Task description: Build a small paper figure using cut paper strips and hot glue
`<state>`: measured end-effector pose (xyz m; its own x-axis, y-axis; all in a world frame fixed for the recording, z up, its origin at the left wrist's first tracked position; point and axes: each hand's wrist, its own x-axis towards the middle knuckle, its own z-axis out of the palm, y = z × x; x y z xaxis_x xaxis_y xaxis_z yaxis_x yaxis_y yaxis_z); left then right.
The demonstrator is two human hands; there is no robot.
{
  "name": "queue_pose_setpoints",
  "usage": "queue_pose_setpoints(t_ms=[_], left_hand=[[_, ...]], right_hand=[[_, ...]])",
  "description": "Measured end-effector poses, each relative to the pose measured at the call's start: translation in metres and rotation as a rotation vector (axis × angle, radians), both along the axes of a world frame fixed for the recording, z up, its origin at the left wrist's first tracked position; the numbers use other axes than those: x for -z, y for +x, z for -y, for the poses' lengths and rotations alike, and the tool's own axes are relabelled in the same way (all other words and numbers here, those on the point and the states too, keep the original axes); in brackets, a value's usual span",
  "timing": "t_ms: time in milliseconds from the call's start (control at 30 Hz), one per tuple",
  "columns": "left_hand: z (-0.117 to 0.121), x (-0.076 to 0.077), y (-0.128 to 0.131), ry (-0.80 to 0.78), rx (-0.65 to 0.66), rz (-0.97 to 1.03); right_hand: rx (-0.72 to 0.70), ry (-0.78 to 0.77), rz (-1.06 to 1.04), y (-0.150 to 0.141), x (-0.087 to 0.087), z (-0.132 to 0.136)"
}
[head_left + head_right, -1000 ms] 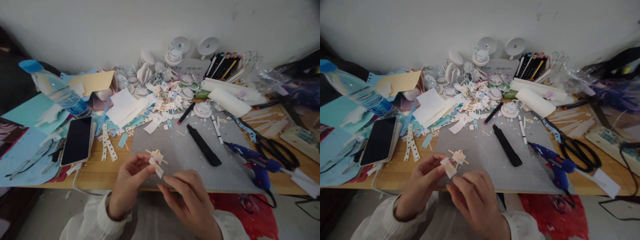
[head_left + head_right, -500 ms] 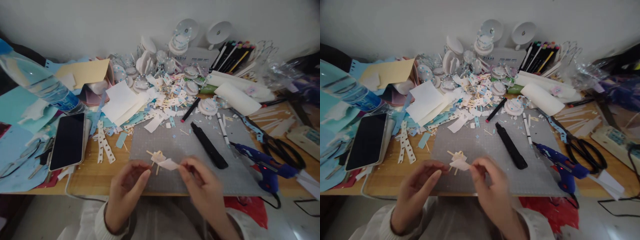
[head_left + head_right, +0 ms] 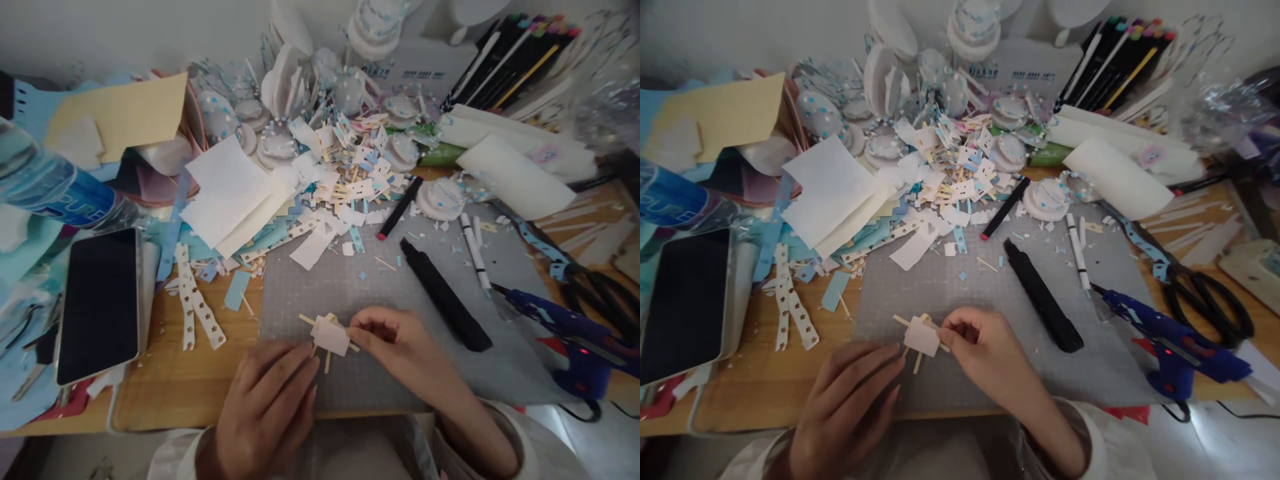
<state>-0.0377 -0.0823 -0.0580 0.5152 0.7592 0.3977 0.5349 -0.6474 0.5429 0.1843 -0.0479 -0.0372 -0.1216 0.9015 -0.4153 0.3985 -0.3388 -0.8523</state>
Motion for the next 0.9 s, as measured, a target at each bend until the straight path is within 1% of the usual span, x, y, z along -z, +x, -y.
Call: queue_pose_setpoints(t_ms=[133, 333, 567, 767, 900], left_hand=[[-0.002, -0.005, 0.006, 0.061, 0.011, -0.061], [-0.008, -0.008, 0.013, 0.056, -0.020, -0.179], [-0.006, -0.005, 0.016, 0.016, -0.060, -0.221], [-0.007, -0.007, 0.020, 0.037, -0.114, -0.257], [-0.008, -0.008, 0.021, 0.077, -0.123, -0.269]], right_hand=[[0.011, -0.028, 0.056, -0.002, -0.001, -0.001], [0.025, -0.024, 0.118, -0.005, 0.002, 0.002], [0.025, 0.037, 0.192, -0.007, 0.007, 0.005], [0.011, 0.068, 0.233, -0.007, 0.007, 0.004], [0.006, 0.087, 0.256, -0.008, 0.006, 0.005]])
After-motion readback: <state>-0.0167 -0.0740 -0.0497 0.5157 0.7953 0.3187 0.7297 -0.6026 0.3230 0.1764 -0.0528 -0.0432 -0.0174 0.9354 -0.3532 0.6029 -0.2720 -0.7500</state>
